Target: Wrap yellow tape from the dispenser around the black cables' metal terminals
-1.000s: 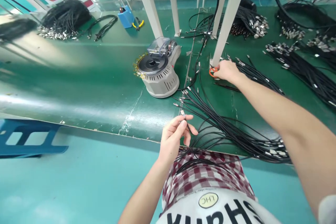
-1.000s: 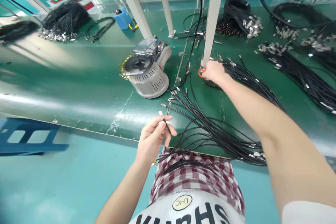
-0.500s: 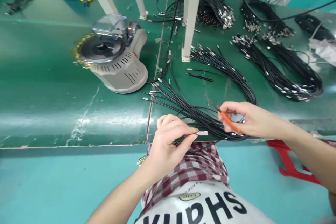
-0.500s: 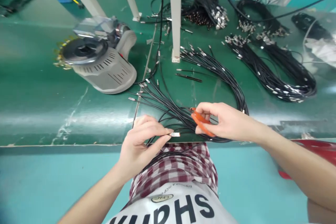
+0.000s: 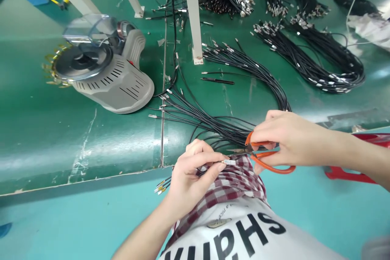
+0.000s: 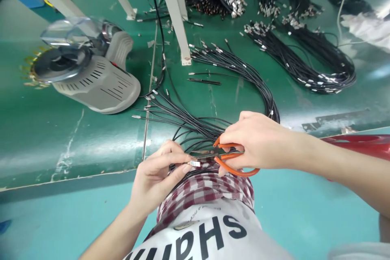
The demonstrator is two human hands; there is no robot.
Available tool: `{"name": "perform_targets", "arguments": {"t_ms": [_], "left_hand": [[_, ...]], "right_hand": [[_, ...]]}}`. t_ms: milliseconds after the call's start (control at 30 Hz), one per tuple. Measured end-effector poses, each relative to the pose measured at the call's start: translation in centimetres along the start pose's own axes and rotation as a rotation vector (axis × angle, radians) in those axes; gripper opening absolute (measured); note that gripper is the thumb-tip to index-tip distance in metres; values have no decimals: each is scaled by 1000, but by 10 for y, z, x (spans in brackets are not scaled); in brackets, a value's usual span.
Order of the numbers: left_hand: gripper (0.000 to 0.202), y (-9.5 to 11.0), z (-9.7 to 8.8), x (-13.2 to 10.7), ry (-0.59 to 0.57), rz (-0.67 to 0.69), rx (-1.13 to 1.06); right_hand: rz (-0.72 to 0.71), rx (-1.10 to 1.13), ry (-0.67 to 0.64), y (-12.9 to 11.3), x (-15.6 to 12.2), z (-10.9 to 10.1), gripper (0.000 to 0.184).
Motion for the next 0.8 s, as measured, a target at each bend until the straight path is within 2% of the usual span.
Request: {"name": "perform_targets", "arguments": {"t_ms": [233, 433, 800], "left_hand": [[19, 2, 2, 0, 19, 17, 44], [17, 1, 5, -1, 29, 48, 117], [18, 2, 5, -4, 26, 99, 184]], "right_hand": [[-86, -95, -29, -12, 2, -6, 34], [-103, -149, -87, -12, 6, -3, 36], [-41, -154, -225, -10, 13, 2, 38]]}}
Point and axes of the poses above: each hand's wrist, its own x-axis towards the middle knuckle, its own z-axis out of the palm, y = z × x, the point moved 6 cm from there along x, towards the middle knuckle, and after that the axes turned 14 degrees about -z, right-handed, at the moved point
